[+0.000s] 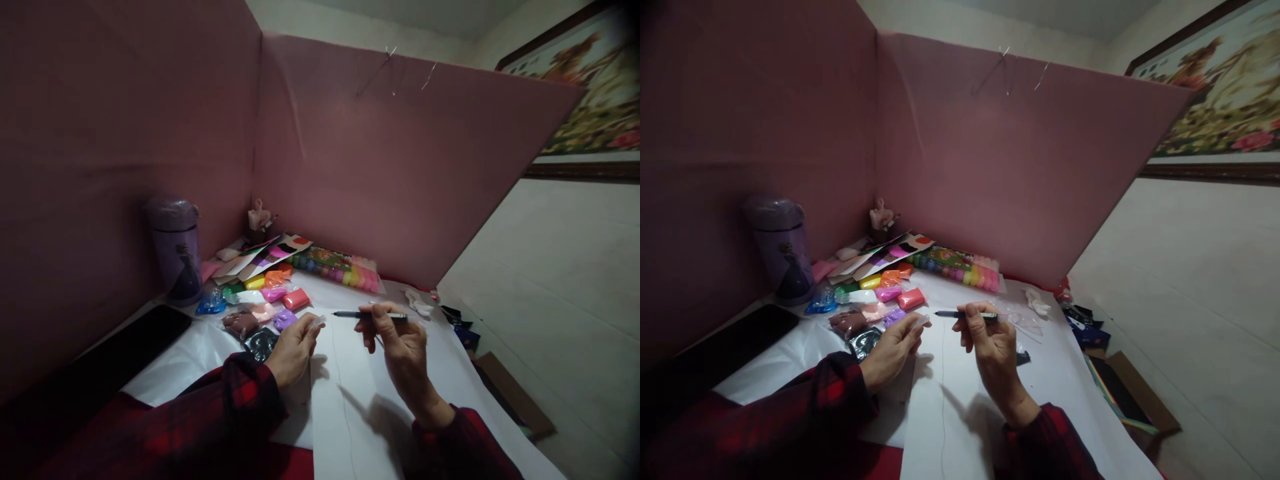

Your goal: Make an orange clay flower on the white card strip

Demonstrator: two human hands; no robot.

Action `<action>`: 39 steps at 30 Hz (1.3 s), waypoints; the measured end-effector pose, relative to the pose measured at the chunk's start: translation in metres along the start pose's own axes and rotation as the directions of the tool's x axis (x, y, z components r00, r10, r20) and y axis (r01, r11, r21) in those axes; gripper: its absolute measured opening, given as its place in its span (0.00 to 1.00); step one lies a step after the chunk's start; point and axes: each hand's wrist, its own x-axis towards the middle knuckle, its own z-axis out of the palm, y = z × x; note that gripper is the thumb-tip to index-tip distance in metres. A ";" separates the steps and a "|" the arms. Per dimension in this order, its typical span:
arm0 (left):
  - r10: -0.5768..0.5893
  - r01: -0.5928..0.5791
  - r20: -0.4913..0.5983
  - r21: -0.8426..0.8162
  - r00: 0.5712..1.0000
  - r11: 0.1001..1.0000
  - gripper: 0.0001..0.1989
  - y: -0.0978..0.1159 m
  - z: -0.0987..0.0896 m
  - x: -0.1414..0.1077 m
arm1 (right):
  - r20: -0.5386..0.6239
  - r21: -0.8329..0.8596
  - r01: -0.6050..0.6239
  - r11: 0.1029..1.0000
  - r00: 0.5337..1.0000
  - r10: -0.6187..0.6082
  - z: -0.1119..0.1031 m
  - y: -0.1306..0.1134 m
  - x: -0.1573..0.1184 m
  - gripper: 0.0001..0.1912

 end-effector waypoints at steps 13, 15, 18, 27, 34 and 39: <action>0.127 -0.159 0.157 0.211 0.979 0.964 0.18 0.004 -0.003 -0.003 | 0.114 0.012 -0.043 0.999 0.993 0.041 -0.009 -0.003 0.008 0.15; 0.114 -0.153 0.176 0.227 0.978 0.962 0.19 0.005 -0.003 -0.005 | 0.163 0.012 -0.061 0.998 0.985 0.058 -0.009 -0.005 0.009 0.15; 0.102 -0.144 0.194 0.216 0.976 0.966 0.19 0.006 -0.002 -0.006 | 0.187 0.041 -0.091 0.995 0.979 0.082 -0.006 -0.001 0.008 0.16; 0.049 -0.066 0.105 0.164 0.993 0.984 0.16 0.007 -0.001 -0.010 | 0.145 0.201 -0.179 0.963 0.978 0.152 0.005 0.019 0.001 0.16; 0.007 -0.007 0.023 -0.026 1.000 1.000 0.15 0.005 0.006 -0.006 | 0.188 0.261 -0.280 0.924 0.954 0.236 0.005 0.028 0.005 0.19; -0.151 0.036 -0.300 -0.355 0.942 0.934 0.19 0.018 -0.002 0.003 | 0.148 0.178 -0.308 0.934 0.947 0.284 -0.001 0.046 0.012 0.24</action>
